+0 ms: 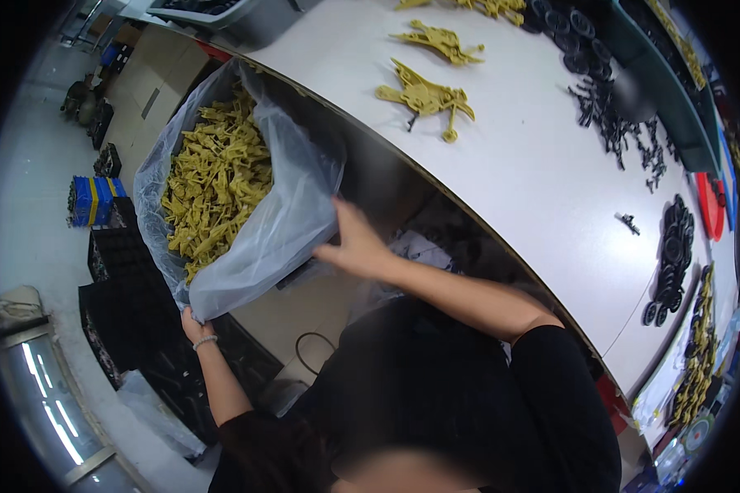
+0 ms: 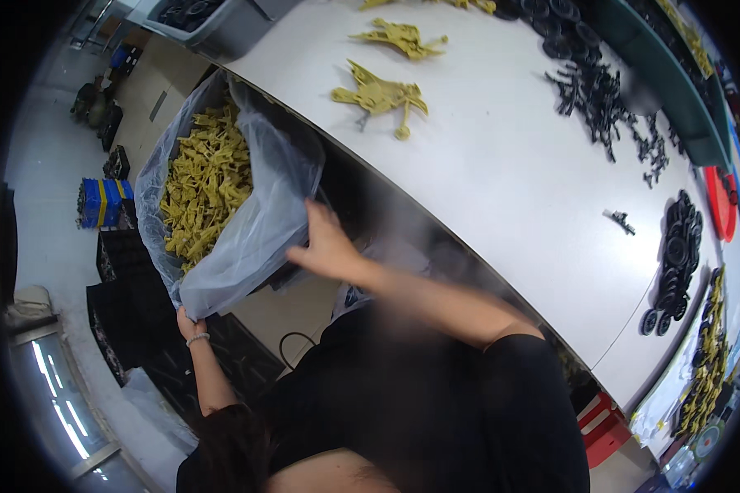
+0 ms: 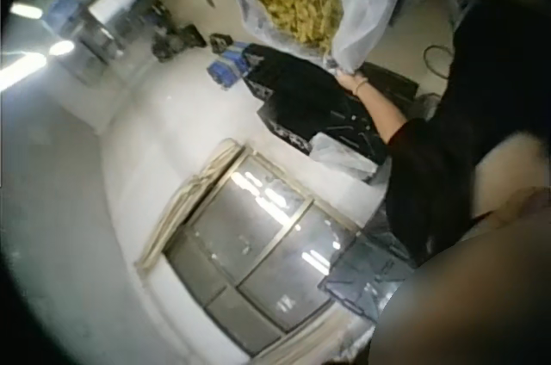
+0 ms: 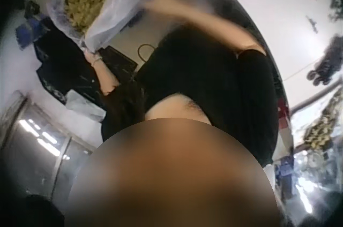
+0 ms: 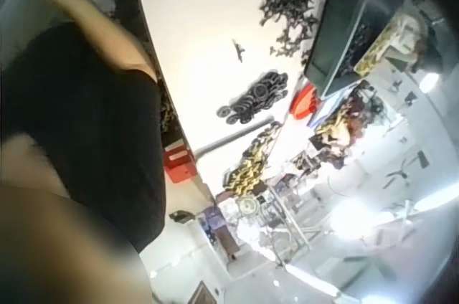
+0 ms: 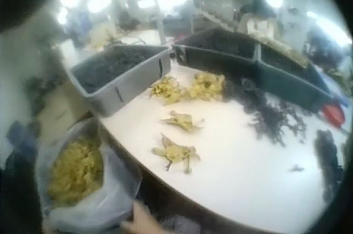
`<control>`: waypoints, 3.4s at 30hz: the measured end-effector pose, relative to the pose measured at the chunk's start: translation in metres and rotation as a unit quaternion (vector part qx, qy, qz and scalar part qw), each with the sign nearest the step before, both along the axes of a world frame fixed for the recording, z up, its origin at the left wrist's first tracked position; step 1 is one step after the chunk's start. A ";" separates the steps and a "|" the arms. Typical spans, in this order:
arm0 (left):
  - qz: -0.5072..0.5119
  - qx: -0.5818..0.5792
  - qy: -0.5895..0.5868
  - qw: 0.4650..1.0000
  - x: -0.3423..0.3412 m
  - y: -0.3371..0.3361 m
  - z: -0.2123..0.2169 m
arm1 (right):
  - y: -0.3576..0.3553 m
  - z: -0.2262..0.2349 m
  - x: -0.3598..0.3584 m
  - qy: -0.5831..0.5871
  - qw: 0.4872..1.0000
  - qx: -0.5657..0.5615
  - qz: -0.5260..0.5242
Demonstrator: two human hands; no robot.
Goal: The person assembles a toy motorcycle by hand, attaching plastic wheels and plastic axles to a toy motorcycle body.
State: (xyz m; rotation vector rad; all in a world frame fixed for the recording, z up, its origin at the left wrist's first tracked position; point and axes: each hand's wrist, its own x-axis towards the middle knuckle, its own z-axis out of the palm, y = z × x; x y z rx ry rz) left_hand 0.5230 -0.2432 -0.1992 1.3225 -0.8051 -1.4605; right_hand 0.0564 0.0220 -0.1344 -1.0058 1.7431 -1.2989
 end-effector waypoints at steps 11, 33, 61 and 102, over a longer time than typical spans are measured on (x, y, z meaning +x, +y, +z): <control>-0.076 -0.007 -0.200 0.977 0.002 -0.017 0.033 | -0.022 -0.056 -0.017 -0.508 0.856 0.029 -0.089; 0.121 0.032 0.050 0.991 -0.125 0.062 0.011 | -0.024 0.013 -0.012 0.418 0.863 -0.107 0.263; -0.021 0.112 0.066 0.991 -0.021 -0.035 -0.010 | -0.029 -0.004 0.085 0.453 0.830 -0.224 0.236; -0.176 0.057 -0.170 0.968 -0.058 -0.150 0.052 | -0.126 0.008 -0.035 0.502 0.837 -0.196 0.097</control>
